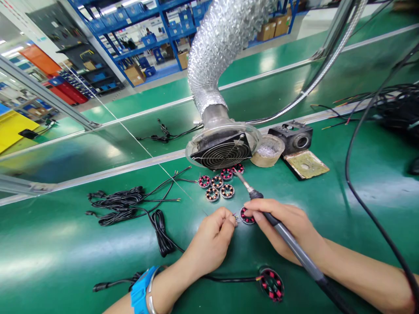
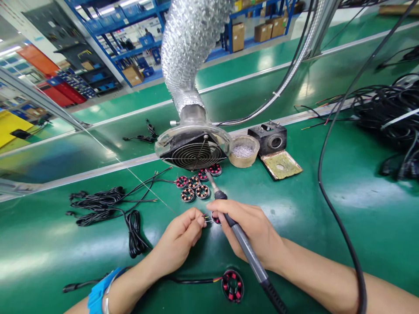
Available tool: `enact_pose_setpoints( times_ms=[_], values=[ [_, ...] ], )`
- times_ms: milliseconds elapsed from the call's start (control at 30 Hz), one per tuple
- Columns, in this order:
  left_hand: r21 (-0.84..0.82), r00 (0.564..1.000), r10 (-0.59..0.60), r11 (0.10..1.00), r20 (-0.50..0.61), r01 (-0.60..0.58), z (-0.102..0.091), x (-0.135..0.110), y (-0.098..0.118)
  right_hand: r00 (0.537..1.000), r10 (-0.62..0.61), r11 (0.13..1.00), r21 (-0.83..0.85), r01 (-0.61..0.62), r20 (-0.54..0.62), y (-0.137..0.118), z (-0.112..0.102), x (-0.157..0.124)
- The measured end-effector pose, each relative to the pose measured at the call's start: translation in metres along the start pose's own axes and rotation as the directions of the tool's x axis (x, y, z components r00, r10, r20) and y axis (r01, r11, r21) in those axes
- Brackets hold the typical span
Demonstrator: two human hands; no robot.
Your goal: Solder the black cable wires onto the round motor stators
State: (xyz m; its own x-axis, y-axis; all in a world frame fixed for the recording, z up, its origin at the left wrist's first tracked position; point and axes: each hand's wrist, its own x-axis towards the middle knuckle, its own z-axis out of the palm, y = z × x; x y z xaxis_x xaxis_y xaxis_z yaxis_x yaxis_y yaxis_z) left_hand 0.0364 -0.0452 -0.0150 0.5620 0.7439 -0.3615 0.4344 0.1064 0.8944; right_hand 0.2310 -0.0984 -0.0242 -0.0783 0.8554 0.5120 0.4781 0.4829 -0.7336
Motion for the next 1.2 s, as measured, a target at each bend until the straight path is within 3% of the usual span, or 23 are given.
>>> enact_pose_setpoints(
  times_ms=[167, 333, 667, 1200],
  values=[
    [0.038, 1.0, -0.005, 0.999, 0.007, 0.005, 0.0, -0.003, 0.001, 1.0, 0.016, 1.0, -0.008, -0.016, 0.005, -0.011, -0.024, 0.001],
    [0.043, 1.0, -0.015, 0.999, 0.022, 0.014, 0.001, -0.004, 0.002, 0.998, 0.056, 0.993, 0.099, -0.056, 0.009, -0.021, -0.038, -0.002],
    [0.049, 1.0, -0.013, 0.999, 0.026, 0.012, 0.0, -0.003, 0.003, 0.996, 0.082, 0.983, 0.164, -0.085, 0.023, -0.023, -0.035, -0.002],
    [0.079, 0.999, -0.022, 0.997, 0.027, 0.02, 0.001, -0.004, 0.005, 1.0, -0.004, 0.995, 0.096, 0.001, 0.03, -0.025, -0.037, -0.004]
  ],
)
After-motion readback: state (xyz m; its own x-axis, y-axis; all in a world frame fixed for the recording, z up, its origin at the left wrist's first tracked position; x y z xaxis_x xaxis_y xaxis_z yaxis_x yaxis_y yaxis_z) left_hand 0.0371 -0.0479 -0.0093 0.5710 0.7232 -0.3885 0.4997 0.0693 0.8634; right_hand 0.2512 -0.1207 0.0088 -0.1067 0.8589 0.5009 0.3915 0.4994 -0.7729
